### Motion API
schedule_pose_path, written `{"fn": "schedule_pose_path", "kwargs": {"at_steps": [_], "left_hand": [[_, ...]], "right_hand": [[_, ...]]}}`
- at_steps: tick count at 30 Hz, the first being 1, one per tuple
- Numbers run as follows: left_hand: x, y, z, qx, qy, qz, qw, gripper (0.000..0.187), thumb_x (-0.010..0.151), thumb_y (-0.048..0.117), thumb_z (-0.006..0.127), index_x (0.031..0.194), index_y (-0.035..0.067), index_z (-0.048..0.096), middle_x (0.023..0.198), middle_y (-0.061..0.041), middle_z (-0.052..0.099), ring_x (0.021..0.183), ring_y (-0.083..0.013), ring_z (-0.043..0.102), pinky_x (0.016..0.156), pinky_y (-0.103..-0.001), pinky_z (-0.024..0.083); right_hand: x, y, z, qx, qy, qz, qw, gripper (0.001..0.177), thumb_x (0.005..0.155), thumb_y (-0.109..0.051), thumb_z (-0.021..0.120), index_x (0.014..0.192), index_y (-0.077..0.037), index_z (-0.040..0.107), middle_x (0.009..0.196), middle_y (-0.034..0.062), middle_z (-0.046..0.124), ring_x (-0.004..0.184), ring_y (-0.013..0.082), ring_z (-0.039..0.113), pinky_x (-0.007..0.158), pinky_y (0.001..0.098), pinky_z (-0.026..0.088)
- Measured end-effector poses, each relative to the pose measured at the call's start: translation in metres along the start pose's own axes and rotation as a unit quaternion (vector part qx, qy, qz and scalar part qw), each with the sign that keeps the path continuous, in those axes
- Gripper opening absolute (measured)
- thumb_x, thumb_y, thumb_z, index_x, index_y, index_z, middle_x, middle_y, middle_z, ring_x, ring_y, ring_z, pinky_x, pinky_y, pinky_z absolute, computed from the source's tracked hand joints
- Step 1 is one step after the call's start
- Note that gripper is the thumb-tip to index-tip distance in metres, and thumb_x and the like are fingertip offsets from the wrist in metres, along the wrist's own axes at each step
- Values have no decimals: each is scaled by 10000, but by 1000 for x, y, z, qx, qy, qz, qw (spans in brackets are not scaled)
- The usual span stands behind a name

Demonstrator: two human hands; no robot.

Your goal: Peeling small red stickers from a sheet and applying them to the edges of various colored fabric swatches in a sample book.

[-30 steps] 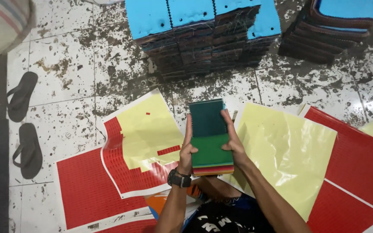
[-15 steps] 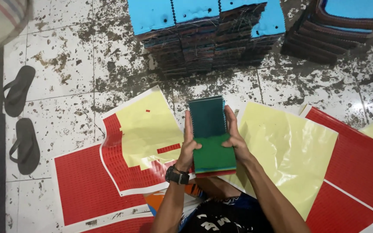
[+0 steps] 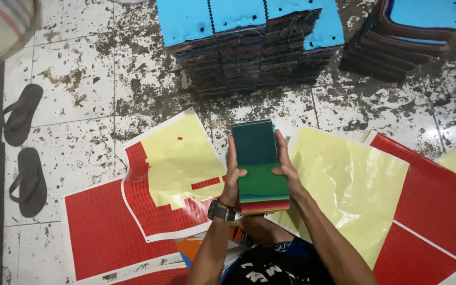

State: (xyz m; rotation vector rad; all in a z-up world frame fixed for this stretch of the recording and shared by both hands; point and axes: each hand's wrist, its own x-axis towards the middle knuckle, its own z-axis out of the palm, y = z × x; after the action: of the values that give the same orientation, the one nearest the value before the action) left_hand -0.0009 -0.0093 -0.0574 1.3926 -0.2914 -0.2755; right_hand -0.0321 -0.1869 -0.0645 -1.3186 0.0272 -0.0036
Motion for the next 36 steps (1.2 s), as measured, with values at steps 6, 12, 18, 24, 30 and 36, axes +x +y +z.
{"fn": "schedule_pose_path", "kwargs": {"at_steps": [6,12,18,24,30,36], "left_hand": [[2,-10,-2,-13,5,15,1000,1018,783,370,488,1647,188,-19,1712,-69,-93,1522,-374,-180,1135,-619,-212],[2,-7,-2,-16,19,16,1000,956,864,448,473,1650,194,-8,1711,-67,-77,1525,-368,-151,1162,-576,-183],[2,-18,-4,-63,23,43,997,883,921,374,463,1640,129,12,1706,-109,-65,1547,-313,-108,1227,-502,-87],[-1,-10,-1,-104,20,31,994,815,946,346,392,1646,162,16,1712,-64,-77,1549,-238,-104,1244,-457,-68],[-3,-16,-4,-87,18,35,995,764,979,302,353,1650,183,7,1713,-38,-78,1551,-237,-124,1241,-432,-80],[-1,-33,-9,-129,14,39,991,731,1005,294,325,1652,225,-8,1716,9,-60,1552,-178,-69,1250,-429,-50]], "right_hand": [[1,2,0,-12,-2,-11,1000,1163,650,-274,573,1674,-205,28,1741,44,-62,1568,251,-141,1232,487,-54],[-2,0,5,37,24,-8,999,1039,784,-339,547,1669,-202,19,1733,100,-66,1565,303,-159,1232,523,-73],[-7,-5,8,46,45,2,998,903,909,-390,483,1668,-208,29,1727,122,-75,1560,317,-152,1229,537,-52],[-11,-2,8,85,52,5,995,873,956,-426,492,1672,-215,38,1724,131,-87,1563,325,-145,1233,563,-64],[-11,-20,15,81,32,17,996,827,992,-436,471,1676,-255,44,1732,85,-80,1568,282,-134,1239,519,-47],[-11,-22,15,71,18,7,997,819,1005,-465,442,1675,-252,22,1727,117,-108,1563,312,-155,1233,539,-76]]}}
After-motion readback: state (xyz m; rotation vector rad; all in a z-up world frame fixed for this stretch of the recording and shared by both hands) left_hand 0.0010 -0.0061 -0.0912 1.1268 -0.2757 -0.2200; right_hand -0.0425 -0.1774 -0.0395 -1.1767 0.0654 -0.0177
